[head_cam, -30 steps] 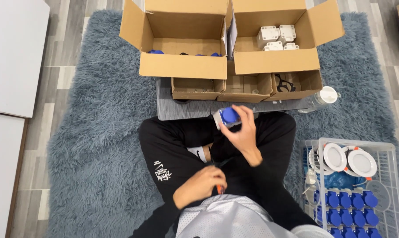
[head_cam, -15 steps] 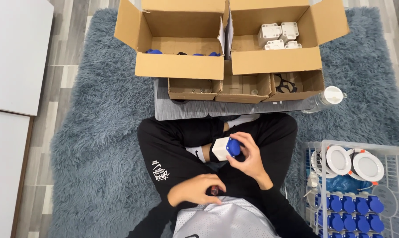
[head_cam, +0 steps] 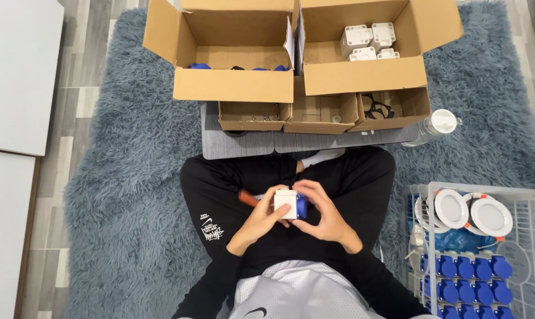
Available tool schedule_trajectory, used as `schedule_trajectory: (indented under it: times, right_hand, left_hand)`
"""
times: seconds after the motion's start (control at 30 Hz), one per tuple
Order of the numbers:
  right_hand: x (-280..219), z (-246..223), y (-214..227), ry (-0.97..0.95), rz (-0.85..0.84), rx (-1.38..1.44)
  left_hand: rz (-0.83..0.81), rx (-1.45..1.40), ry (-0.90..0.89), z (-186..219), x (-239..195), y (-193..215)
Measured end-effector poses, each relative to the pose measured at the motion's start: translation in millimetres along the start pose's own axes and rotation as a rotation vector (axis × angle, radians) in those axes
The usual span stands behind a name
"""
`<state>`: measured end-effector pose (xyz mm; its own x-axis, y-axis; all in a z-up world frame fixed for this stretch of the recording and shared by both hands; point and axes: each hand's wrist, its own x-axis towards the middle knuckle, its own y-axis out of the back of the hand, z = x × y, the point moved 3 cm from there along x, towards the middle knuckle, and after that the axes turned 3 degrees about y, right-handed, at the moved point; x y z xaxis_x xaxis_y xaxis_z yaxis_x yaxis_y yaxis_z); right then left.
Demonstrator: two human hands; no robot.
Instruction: The person sits on a rug and assembles small electrical components. They pick a blue plastic part and a white plastic part from a cardboard box, attach a black ring, and use a screwdriver to tighten screws on the blue part. The assembled unit is placed into a clear plastic crate.
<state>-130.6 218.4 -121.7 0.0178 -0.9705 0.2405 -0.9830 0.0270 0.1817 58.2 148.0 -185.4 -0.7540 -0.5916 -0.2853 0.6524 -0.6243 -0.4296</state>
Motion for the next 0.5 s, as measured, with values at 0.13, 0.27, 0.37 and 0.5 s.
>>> schedule_trajectory:
  times: [0.13, 0.27, 0.37, 0.5]
  right_hand:
    - [-11, 26, 2, -0.23, 0.002, 0.06]
    - [-16, 33, 6, -0.314, 0.061, 0.067]
    - [-9, 17, 11, -0.198, 0.054, 0.003]
    - [-2, 2, 13, -0.076, -0.004, -0.019]
  left_hand:
    - [0.095, 0.234, -0.048, 11, 0, -4]
    - [0.073, 0.257, -0.084, 14, 1, -6]
    - [0.0, 0.135, -0.03, 17, -1, -7]
    - [-0.022, 0.065, -0.021, 12, -1, -8]
